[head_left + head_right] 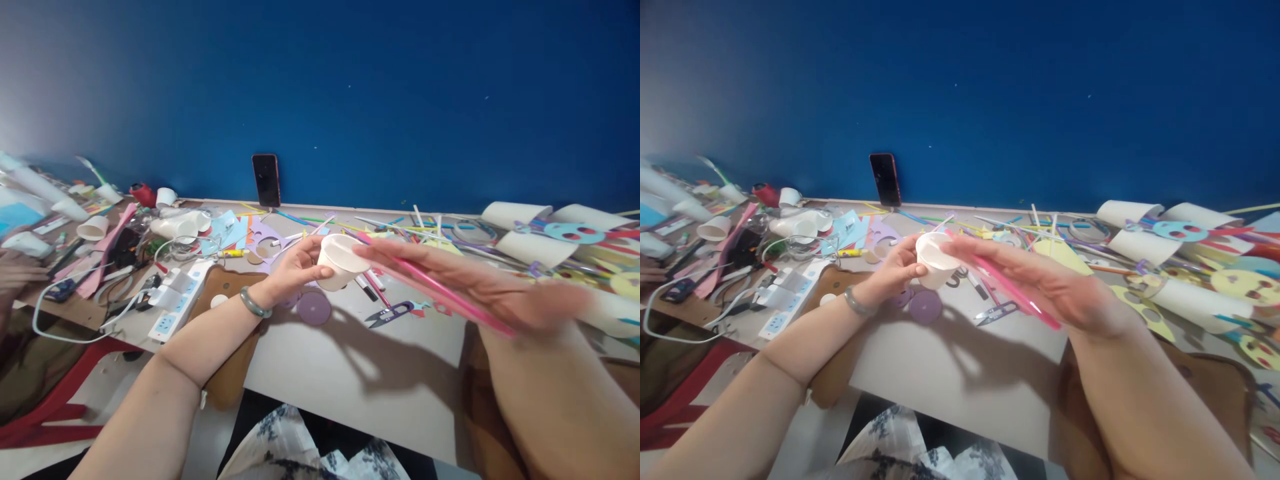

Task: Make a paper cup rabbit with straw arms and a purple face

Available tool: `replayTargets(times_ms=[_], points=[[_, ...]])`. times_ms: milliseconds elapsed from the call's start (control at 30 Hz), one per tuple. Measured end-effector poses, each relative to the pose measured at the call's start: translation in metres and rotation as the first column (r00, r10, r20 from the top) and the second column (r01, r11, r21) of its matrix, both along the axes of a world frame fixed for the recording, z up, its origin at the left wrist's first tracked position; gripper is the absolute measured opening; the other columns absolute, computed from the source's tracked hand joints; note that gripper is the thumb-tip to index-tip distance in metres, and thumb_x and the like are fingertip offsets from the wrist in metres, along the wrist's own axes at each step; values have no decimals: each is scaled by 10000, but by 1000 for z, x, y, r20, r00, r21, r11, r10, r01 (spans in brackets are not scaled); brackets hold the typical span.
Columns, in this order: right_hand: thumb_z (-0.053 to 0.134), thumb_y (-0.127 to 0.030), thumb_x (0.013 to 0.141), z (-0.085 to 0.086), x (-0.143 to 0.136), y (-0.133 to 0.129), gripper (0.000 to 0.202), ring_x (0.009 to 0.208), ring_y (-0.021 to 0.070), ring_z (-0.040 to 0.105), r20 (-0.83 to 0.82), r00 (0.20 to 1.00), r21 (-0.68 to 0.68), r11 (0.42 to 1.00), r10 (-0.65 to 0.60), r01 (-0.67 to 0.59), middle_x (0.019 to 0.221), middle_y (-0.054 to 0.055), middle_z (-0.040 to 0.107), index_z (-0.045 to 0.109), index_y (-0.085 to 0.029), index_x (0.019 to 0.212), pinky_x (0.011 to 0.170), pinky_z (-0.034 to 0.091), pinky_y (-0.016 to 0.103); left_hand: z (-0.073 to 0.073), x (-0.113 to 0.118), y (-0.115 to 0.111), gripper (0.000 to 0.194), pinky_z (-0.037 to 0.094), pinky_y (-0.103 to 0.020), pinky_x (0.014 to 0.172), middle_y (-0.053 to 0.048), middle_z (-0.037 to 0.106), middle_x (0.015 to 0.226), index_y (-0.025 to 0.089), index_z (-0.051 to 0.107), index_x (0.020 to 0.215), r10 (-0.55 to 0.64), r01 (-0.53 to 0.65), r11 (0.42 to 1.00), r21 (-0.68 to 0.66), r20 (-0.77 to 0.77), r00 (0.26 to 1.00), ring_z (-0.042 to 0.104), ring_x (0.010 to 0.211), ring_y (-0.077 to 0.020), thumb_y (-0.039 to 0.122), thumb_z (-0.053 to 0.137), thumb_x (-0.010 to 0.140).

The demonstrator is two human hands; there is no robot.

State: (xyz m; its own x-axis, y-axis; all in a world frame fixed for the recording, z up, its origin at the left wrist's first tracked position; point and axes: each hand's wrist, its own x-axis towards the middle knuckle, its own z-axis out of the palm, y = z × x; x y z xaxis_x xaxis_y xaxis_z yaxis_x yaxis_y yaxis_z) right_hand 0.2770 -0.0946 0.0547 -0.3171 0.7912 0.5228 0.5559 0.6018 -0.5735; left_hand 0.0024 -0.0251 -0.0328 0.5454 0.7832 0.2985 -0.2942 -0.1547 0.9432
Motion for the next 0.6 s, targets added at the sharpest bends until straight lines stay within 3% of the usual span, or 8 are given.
replayTargets(times_ms=[100,233,300,400,500,600], points=[[613,-531,945,-5,-11,-1,418,951,274,751,-72,996,10,999,-50,50,1026,92,780,672,-274,1270,781,601,365,1,1,-1,687,587,-343,873,-118,715,1216,205,615,1251,32,-32,999,32,-18,999,713,1075,-253,506,898,703],[617,-516,956,-3,-25,-5,469,635,210,697,-110,994,-194,980,18,-40,817,47,781,610,-267,1354,574,537,330,0,4,-4,657,587,-330,874,-123,707,1239,201,627,1262,56,-46,991,125,-79,995,709,1080,-241,485,886,729],[631,-494,949,0,-30,-6,381,607,185,672,-67,997,-275,960,32,-49,811,39,786,678,-255,1242,552,506,312,-1,5,-6,651,587,-341,895,-134,697,1263,200,630,1276,82,-58,979,194,-117,990,704,1110,-249,472,881,740],[615,-430,955,1,-35,-8,246,606,157,636,46,999,-264,965,3,9,775,23,763,764,-234,944,554,450,292,-4,5,-8,643,572,-390,977,-135,689,1287,210,634,1289,135,-79,948,307,-164,977,677,1185,-267,419,892,738],[585,-320,959,-5,-40,-7,228,494,119,498,159,986,-226,970,-52,88,595,-16,648,757,-224,845,510,327,287,-4,4,-12,623,568,-403,997,-133,693,1281,212,633,1301,147,-65,926,372,-195,970,670,1199,-272,382,884,757],[575,-224,931,-12,-46,-6,238,489,111,444,244,965,-178,973,-98,144,539,-22,571,685,-206,720,517,267,297,-3,6,-19,609,577,-385,975,-138,699,1267,205,633,1307,135,-45,929,368,-224,965,684,1173,-270,385,870,775]])
